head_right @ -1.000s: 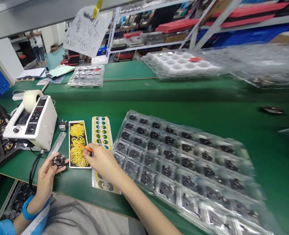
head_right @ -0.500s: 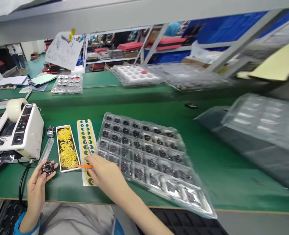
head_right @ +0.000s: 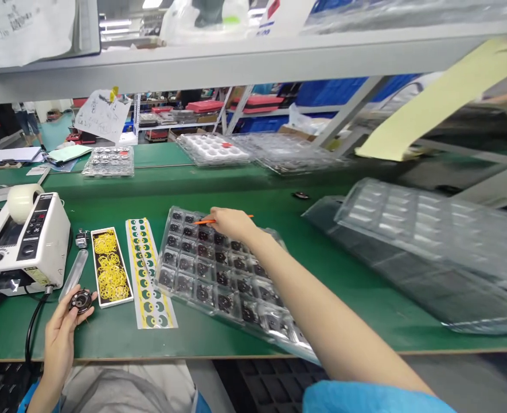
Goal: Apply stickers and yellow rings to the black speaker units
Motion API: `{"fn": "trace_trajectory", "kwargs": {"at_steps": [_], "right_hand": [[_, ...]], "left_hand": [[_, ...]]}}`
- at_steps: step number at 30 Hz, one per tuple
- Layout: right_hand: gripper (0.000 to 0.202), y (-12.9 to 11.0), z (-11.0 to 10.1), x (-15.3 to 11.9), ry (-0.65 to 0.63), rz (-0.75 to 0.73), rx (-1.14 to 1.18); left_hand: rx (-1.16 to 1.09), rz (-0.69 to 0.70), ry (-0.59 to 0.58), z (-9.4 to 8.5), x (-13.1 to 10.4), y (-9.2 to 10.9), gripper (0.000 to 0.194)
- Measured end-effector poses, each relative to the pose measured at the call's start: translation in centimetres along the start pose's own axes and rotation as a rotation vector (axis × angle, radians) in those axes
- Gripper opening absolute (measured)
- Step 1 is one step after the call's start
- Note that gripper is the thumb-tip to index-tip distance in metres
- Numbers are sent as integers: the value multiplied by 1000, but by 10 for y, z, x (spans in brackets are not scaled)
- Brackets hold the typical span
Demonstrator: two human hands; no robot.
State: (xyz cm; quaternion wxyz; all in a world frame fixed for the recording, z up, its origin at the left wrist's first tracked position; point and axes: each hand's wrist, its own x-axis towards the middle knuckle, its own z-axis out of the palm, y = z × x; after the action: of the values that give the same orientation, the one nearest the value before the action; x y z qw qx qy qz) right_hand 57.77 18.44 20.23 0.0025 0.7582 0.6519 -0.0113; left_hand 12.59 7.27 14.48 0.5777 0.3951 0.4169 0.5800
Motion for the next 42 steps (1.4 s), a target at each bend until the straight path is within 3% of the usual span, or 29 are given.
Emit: {"fn": "trace_trajectory", "kwargs": {"at_steps": [3,7,12,14,16,18,21,24,32,42], "right_hand": [[22,0,7,17,-80,-53,-8],[21,3,11,16,-29,-88,37],[25,-7,9,-12,288,-153,248],[35,-30,7,-32,436,-198,385],[44,-65,3,-56,505,-301,546],[40,-108,-3,-84,487,-429,697],[33,-164,-16,-117,349,-595,898],[41,-195,-22,-131,191,-545,1195],[33,-203,-19,-138,56,-286,1387],[16,-204,-27,-140,42,-283,1387]], "left_hand": [[5,-26,-6,-2,2,0,42],[-64,-67,-6,1,1,6,44],[-115,-123,-1,9,-2,18,41],[-147,-180,-15,15,-4,27,39],[-187,-243,-51,25,-6,36,37],[-219,-283,-106,37,-6,45,35],[-239,-283,-194,52,-5,52,32],[-225,-256,-240,62,-3,52,33],[-146,-148,-352,79,-12,42,36],[111,-27,-385,78,-18,34,42]]}}
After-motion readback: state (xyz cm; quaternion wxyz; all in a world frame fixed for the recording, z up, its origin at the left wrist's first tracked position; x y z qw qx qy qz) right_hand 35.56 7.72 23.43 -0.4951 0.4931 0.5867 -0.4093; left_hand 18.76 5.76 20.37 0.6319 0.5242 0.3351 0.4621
